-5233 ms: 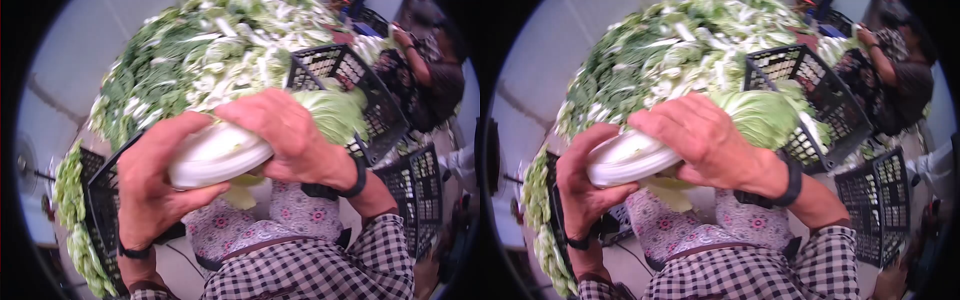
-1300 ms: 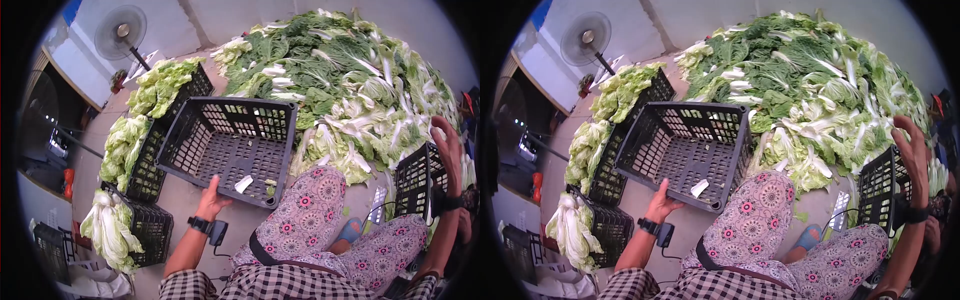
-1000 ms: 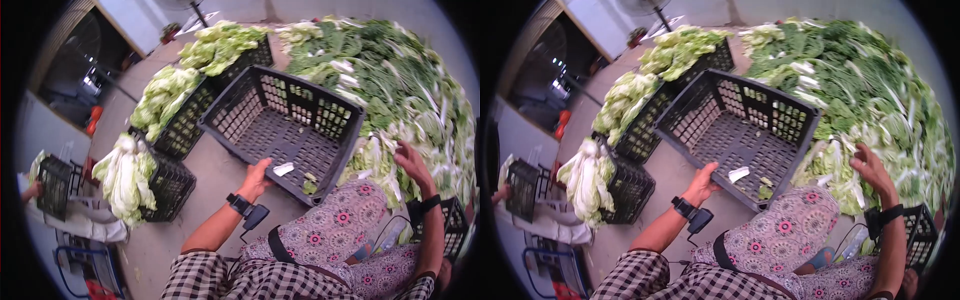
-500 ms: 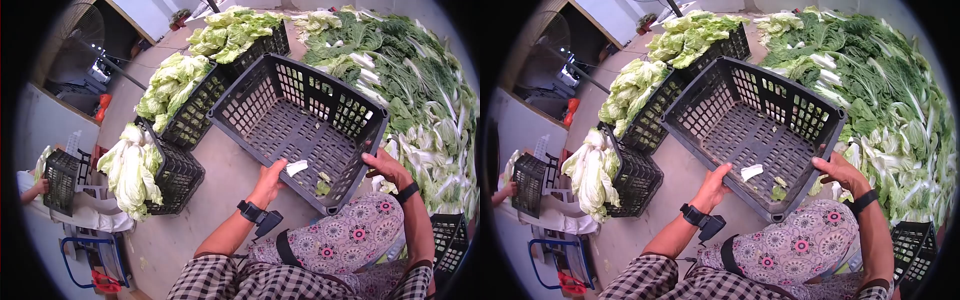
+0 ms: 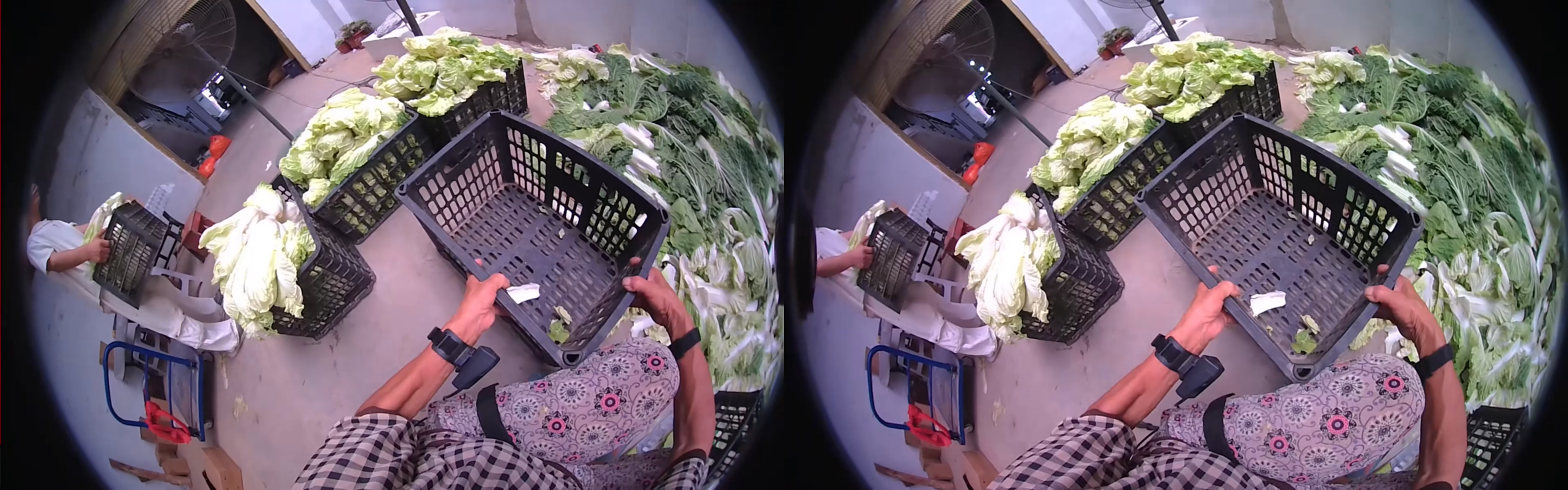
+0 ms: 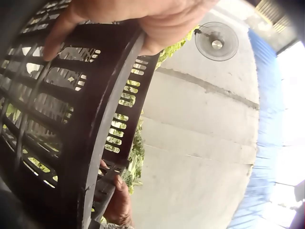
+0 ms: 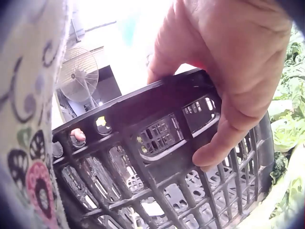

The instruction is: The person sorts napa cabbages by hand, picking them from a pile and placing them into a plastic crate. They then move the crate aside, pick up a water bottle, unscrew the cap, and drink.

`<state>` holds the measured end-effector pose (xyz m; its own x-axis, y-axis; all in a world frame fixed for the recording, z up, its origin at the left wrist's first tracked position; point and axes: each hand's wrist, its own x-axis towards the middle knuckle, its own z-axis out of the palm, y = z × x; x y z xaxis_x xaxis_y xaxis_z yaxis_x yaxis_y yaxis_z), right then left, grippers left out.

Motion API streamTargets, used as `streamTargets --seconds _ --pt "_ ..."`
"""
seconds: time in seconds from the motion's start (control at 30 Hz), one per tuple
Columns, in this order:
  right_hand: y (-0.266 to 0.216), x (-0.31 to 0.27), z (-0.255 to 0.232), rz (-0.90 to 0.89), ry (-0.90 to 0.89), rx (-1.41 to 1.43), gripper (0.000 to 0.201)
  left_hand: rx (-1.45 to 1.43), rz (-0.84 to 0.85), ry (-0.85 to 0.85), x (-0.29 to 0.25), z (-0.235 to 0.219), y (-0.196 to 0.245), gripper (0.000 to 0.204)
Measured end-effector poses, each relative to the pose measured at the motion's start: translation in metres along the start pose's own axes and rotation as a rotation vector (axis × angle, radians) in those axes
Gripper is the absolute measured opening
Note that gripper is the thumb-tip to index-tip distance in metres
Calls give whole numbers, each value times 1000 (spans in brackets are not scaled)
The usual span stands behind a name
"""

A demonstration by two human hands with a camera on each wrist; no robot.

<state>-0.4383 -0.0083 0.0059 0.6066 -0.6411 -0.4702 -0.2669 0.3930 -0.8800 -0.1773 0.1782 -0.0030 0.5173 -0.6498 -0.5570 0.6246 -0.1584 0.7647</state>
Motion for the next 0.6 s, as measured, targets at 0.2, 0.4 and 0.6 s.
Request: streamTargets --seconds 0.2,0.4,0.6 --pt "-24 -24 6 -103 37 -1 77 -80 146 -98 1 -9 -3 77" --pt "-74 -83 9 -330 156 -139 91 -112 359 -414 -21 16 30 54" --pt "-74 -197 -4 -592 623 -171 82 94 486 -668 -88 73 42 46"
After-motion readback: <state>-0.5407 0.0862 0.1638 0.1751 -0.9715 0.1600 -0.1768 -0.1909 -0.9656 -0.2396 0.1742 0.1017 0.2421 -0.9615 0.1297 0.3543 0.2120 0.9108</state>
